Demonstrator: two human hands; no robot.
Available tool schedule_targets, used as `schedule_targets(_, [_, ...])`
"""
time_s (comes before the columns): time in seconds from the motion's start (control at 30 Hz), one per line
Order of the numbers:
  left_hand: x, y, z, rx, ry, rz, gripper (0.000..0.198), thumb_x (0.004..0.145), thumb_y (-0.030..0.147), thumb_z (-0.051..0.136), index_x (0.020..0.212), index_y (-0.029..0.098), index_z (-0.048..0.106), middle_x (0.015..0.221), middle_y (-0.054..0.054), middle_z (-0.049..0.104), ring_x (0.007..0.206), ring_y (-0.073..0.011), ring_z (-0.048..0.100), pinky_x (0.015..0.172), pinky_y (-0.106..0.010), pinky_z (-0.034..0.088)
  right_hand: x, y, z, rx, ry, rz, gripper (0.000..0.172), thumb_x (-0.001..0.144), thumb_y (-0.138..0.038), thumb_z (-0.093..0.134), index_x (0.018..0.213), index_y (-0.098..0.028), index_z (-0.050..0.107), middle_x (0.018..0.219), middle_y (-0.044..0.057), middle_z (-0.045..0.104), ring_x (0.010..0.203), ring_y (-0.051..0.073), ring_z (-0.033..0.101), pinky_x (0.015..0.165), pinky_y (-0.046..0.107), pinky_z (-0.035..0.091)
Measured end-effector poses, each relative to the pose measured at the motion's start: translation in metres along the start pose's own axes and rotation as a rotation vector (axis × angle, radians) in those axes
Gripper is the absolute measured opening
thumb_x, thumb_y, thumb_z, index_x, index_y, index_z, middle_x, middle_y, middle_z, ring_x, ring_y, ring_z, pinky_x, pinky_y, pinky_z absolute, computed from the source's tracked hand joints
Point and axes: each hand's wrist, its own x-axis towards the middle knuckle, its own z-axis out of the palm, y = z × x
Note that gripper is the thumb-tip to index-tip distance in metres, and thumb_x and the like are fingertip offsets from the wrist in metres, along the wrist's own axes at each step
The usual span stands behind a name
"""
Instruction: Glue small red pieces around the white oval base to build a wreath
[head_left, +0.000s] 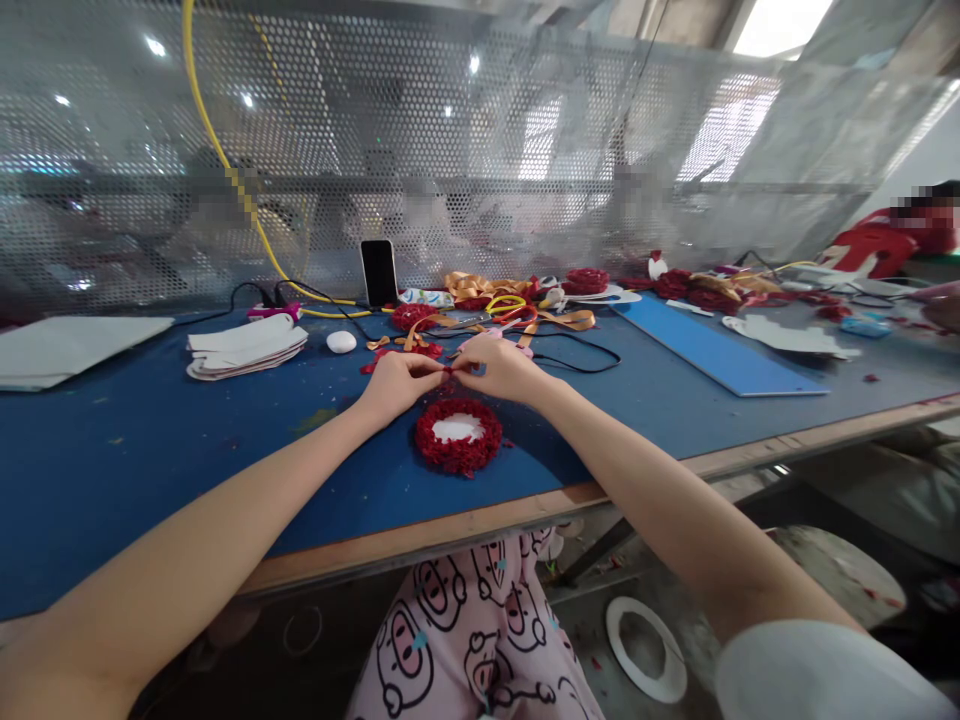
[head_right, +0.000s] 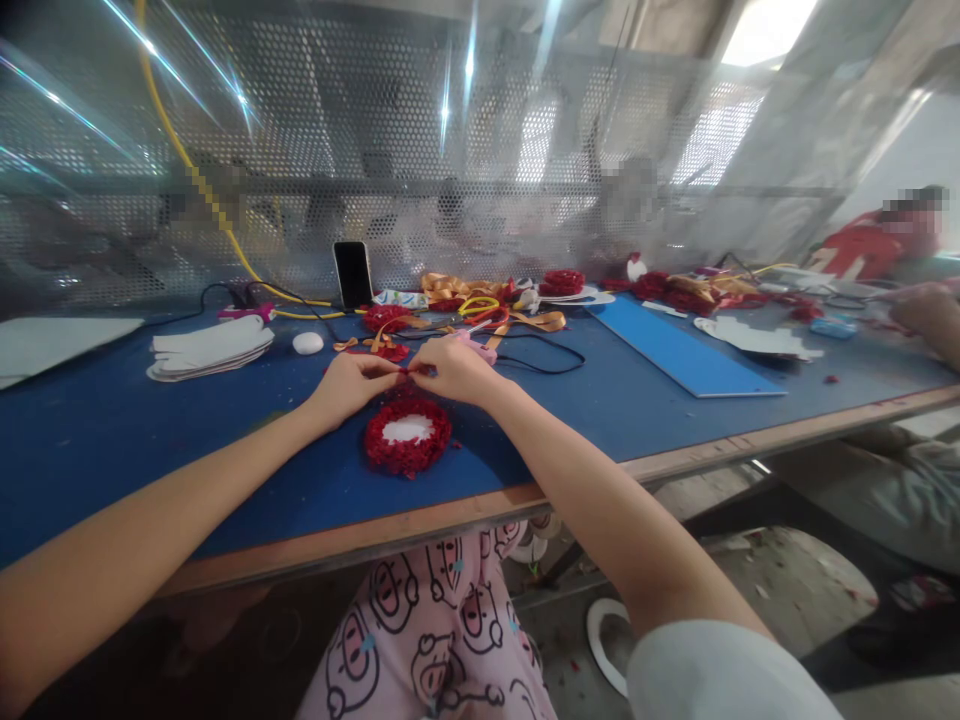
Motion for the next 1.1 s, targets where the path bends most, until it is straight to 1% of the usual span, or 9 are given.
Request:
schedule_targets(0.13, [-0.002,0.006,-0.001,0.083,0.01,0.022,0.018,0.076,0.031,0.073,0.086,0.018,0.081,0.081,-0.007,0.078,0.074,-0.0226,0.07,0.074,-0.033,0.053,0.001,-0.003,-0.001,-0.061,-0.032,-0.045,0.016,0.087,-0.018,0.06,0.092,-0.017,0.076,0.083,0.006,0.073,0.079,0.018,0.065,0.076,0.03,0.047])
schedule_targets(0.27, [-0.002,0.006,-0.002,0.159,0.009,0.059,0.018,0.077,0.029,0.07,0.087,0.018,0.081,0.079,-0.007,0.078,0.07,-0.0218,0.069,0.074,-0.033,0.053,0.002,-0.004,-0.001,-0.113,-0.06,-0.067,0.018,0.089,-0.018,0.058,0.093,-0.017,0.075,0.087,0.007,0.074,0.084,0.02,0.065,0.079,0.032,0.047])
schedule_targets(0.47, [-0.003,0.005,-0.001,0.307,0.003,0.145,0.019,0.08,0.025,0.065,0.089,0.018,0.08,0.082,-0.006,0.079,0.069,-0.0206,0.07,0.075,-0.031,0.052,0.002,-0.005,-0.002,-0.182,-0.11,-0.053,0.02,0.092,-0.021,0.057,0.096,-0.016,0.076,0.09,0.009,0.075,0.089,0.022,0.066,0.085,0.035,0.049])
schedule_targets(0.6, [-0.003,0.007,-0.002,0.395,-0.011,0.199,0.021,0.081,0.022,0.062,0.091,0.018,0.08,0.085,-0.005,0.079,0.072,-0.0201,0.07,0.074,-0.03,0.051,0.002,-0.002,0.0,-0.157,-0.088,-0.014,0.019,0.092,-0.023,0.06,0.098,-0.018,0.077,0.094,0.008,0.076,0.094,0.022,0.067,0.089,0.036,0.049])
schedule_targets(0.77, [-0.003,0.008,-0.004,0.465,-0.03,0.249,0.021,0.082,0.023,0.061,0.092,0.019,0.079,0.085,-0.006,0.079,0.074,-0.0208,0.07,0.071,-0.03,0.049,0.002,0.001,0.002,-0.081,-0.029,-0.033,0.017,0.091,-0.022,0.062,0.098,-0.018,0.077,0.093,0.008,0.077,0.091,0.021,0.068,0.087,0.035,0.05])
schedule_targets(0.83, [-0.001,0.007,-0.007,0.442,-0.038,0.26,0.021,0.083,0.024,0.061,0.092,0.019,0.079,0.084,-0.006,0.078,0.073,-0.0202,0.069,0.071,-0.03,0.049,0.003,0.0,0.002,-0.037,-0.022,-0.034,0.016,0.09,-0.021,0.063,0.095,-0.017,0.077,0.089,0.007,0.076,0.087,0.021,0.068,0.084,0.033,0.05])
schedule_targets(0.9, [0.001,0.006,-0.009,0.374,-0.043,0.244,0.021,0.083,0.025,0.062,0.093,0.019,0.079,0.084,-0.005,0.078,0.072,-0.0191,0.068,0.073,-0.03,0.049,0.003,-0.001,0.002,0.023,-0.007,-0.011,0.015,0.089,-0.021,0.063,0.093,-0.016,0.076,0.087,0.007,0.075,0.083,0.019,0.067,0.08,0.032,0.05])
schedule_targets(1.0, [0.005,0.003,-0.013,0.226,-0.057,0.175,0.024,0.083,0.032,0.064,0.096,0.016,0.078,0.085,-0.006,0.077,0.072,-0.0182,0.066,0.075,-0.031,0.05,0.003,-0.005,0.001,0.123,0.066,0.072,0.013,0.087,-0.022,0.064,0.089,-0.017,0.076,0.084,0.006,0.075,0.077,0.017,0.067,0.075,0.029,0.051])
schedule_targets(1.1, [0.007,-0.002,-0.014,0.043,-0.115,0.088,0.034,0.082,0.044,0.067,0.097,0.015,0.077,0.084,-0.006,0.075,0.069,-0.0173,0.063,0.071,-0.031,0.048,0.004,-0.008,0.0,0.198,0.117,0.138,0.012,0.085,-0.024,0.065,0.085,-0.018,0.075,0.08,0.003,0.075,0.073,0.015,0.067,0.07,0.027,0.05])
